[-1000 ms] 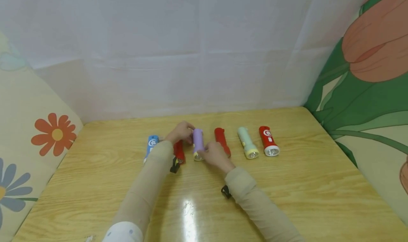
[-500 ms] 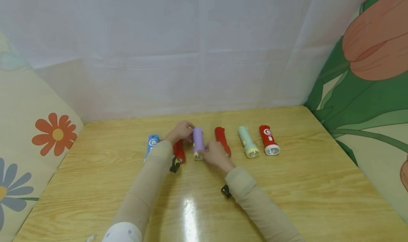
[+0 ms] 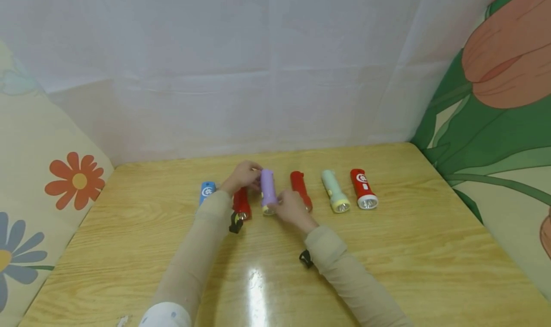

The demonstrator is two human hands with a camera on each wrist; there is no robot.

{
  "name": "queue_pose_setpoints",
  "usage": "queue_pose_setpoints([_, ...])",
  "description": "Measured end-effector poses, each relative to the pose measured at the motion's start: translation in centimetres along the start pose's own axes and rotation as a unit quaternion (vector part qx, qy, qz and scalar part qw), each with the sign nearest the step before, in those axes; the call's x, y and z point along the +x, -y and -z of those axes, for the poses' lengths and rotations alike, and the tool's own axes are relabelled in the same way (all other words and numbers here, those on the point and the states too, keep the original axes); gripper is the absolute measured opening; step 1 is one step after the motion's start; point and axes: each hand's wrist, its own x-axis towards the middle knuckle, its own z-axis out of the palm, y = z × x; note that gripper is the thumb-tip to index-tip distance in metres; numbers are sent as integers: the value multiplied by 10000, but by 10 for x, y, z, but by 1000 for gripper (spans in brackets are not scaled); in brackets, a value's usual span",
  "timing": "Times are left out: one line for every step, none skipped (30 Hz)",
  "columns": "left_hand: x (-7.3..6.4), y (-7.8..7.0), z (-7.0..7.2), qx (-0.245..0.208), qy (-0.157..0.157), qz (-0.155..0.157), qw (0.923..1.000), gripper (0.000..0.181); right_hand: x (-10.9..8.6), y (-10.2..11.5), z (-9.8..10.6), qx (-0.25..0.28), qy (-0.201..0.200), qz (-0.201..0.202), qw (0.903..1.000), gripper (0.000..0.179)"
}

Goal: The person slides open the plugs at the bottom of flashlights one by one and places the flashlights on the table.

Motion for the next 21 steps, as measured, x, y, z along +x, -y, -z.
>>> queue_pose_setpoints([0, 0, 1, 3, -27, -32, 10000, 31, 0, 0, 0, 7, 7, -18, 10000, 30])
queue_pose_setpoints([0, 0, 1, -4, -52, -63, 10000, 31, -1, 0, 1, 2, 8, -31, 10000, 30])
queue_pose_setpoints([0, 0, 1, 11, -79, -78, 9999, 31, -1, 0, 1, 5, 21, -40, 10000, 31])
queue_pose_setpoints([-1, 0, 2, 51, -103, -125, 9999, 30, -1, 1, 2, 6, 33, -46, 10000, 31])
queue_pose_setpoints([-1, 0, 2, 78, -132, -153, 9998, 30, -2, 1, 2, -4, 37, -52, 10000, 31])
queue_pose_setpoints([-1, 0, 3, 92, -155, -184, 9997, 30, -2, 1, 2, -7, 39, -47, 10000, 31])
queue_pose_setpoints([-1, -1, 3, 73, -163, -206, 9996, 30, -2, 1, 3, -11, 45, -37, 10000, 32])
queue_pose_setpoints([-1, -1, 4, 50, -168, -236, 9996, 29, -3, 2, 3, -28, 42, -35, 10000, 32])
queue_pose_setpoints([-2, -1, 4, 35, -174, -264, 9995, 29, -3, 2, 3, -27, 47, -35, 10000, 33])
queue_pose_setpoints([-2, -1, 5, -7, -172, -289, 9994, 29, -3, 3, 4, -35, 48, -37, 10000, 33])
queue_pose_setpoints([-2, -1, 5, -59, -170, -286, 9994, 29, -3, 3, 4, -36, 54, -49, 10000, 34])
queue_pose_setpoints([-2, -2, 5, -97, -175, -284, 9994, 29, -3, 3, 4, -39, 59, -58, 10000, 34])
queue_pose_setpoints([-2, -2, 5, -117, -169, -295, 9994, 29, -3, 4, 4, -52, 56, -69, 9999, 34])
queue_pose_setpoints([-2, -2, 5, -130, -169, -291, 9993, 29, -4, 4, 5, -62, 56, -79, 9999, 34])
queue_pose_setpoints([-3, -3, 5, -136, -169, -290, 9993, 29, -4, 4, 5, -60, 59, -77, 9999, 34])
queue_pose_setpoints([-3, -4, 5, -142, -173, -290, 9993, 29, -4, 4, 5, -71, 53, -84, 9999, 34])
queue_pose_setpoints([-3, -4, 5, -148, -177, -288, 9993, 29, -4, 4, 4, -75, 51, -84, 9999, 34])
queue_pose_setpoints([-4, -5, 5, -156, -181, -288, 9993, 29, -4, 4, 4, -70, 50, -77, 9999, 33])
queue_pose_setpoints([-4, -5, 4, -153, -174, -304, 9993, 29, -4, 3, 4, -66, 45, -71, 9999, 33])
queue_pose_setpoints([-4, -5, 4, -156, -186, -302, 9992, 29, -4, 3, 4, -51, 58, -60, 10000, 33])
queue_pose_setpoints([-4, -5, 4, -166, -201, -300, 9992, 29, -4, 3, 4, -29, 62, -54, 10000, 33])
